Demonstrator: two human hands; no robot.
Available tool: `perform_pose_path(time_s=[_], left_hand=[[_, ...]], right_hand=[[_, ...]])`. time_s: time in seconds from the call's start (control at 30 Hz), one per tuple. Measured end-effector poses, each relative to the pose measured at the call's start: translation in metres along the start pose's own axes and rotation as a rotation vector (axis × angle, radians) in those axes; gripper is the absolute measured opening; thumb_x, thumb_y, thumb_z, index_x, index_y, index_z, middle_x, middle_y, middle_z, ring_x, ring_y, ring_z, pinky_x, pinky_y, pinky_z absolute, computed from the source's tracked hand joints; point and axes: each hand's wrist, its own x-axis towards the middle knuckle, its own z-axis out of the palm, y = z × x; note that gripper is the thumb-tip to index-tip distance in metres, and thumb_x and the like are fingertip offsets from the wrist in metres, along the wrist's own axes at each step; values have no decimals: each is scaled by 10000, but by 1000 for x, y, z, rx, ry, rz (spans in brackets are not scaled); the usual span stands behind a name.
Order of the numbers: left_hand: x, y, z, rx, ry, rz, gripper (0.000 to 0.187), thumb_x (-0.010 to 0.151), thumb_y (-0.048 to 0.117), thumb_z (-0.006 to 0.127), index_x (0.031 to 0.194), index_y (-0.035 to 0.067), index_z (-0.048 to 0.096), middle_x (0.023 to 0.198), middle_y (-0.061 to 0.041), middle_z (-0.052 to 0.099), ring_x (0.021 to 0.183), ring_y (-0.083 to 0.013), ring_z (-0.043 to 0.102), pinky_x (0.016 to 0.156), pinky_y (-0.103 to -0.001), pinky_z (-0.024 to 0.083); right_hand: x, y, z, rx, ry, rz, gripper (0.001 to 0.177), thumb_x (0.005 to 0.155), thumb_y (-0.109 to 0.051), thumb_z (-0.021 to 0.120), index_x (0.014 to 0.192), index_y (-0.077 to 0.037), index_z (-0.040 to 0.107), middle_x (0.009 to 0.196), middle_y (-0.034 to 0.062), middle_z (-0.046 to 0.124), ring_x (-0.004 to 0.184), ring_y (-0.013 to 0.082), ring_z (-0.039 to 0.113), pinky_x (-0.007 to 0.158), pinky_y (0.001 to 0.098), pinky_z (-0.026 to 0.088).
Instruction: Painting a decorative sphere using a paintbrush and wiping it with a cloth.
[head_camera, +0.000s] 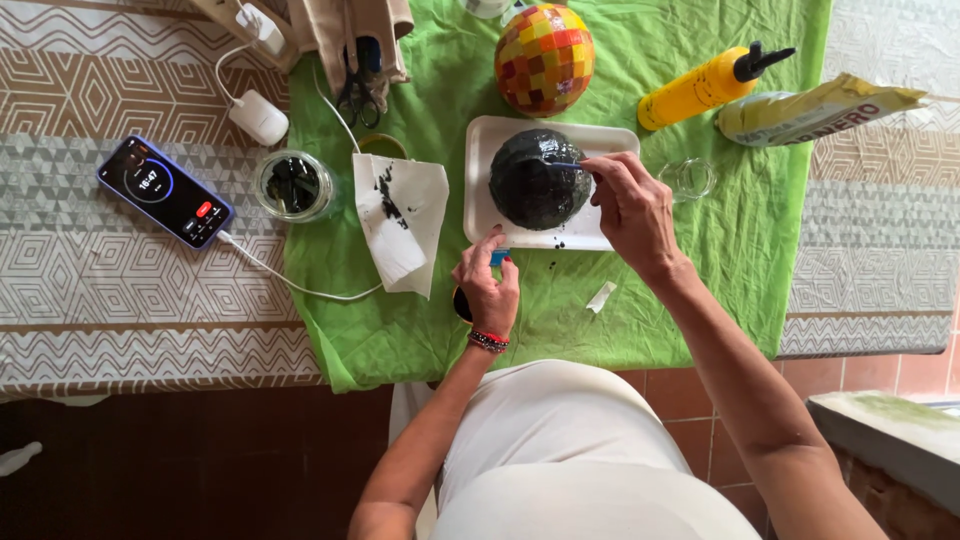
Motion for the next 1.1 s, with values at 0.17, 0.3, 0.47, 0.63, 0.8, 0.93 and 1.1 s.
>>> perform_pose_path(time_s=[0.17,0.3,0.47,0.63,0.8,0.93,1.1], left_hand=[[1,3,-1,-8,0,-10,356,826,92,645,1155,226,682,1274,82,709,1145,-106,623,973,-319,339],[0,10,-4,-30,2,-31,356,832,76,637,1154,218,688,1265,65,716,1136,-119,626,973,-334,337],[1,4,-1,-14,-2,-11,359,823,95,650,1153,234,680,1277,85,708,1147,-107,624,976,-325,339],[1,5,-2,-5,13,3,358,814,94,653,1143,232,683,1263,87,712,1134,-107,629,972,-321,349],[1,4,-3,-4,17,5,353,808,100,656,1134,229,689,1249,80,717,1127,-116,635,967,-325,360],[0,-2,-1,10,21,11,357,804,103,660,1135,235,693,1237,88,718,1120,-105,640,965,-316,368],[-3,-3,2,23,19,25,375,799,107,658,1144,248,698,1238,94,718,1110,-107,646,962,-321,388]], right_hand=[[2,-1,-2,5,12,-1,296,999,104,546,1165,-52,735,1001,93,677,660,227,718,660,368,574],[0,-2,-1,17,21,10,294,1009,97,543,1169,-55,736,1000,89,674,658,226,719,661,365,573],[0,-3,-1,18,11,15,287,1004,97,552,1161,-55,739,992,82,673,660,218,721,650,360,573],[1,-2,0,27,-11,16,303,991,114,548,1167,-48,735,985,98,672,650,239,718,638,371,571],[-2,4,0,65,4,44,309,990,134,536,1160,-31,735,1006,117,687,637,228,715,608,361,571],[-3,9,0,64,54,57,308,992,159,521,1159,6,728,1005,154,683,636,237,703,606,361,570],[-6,5,1,289,169,226,193,1009,128,593,1173,89,686,894,186,676,618,229,688,579,341,562]])
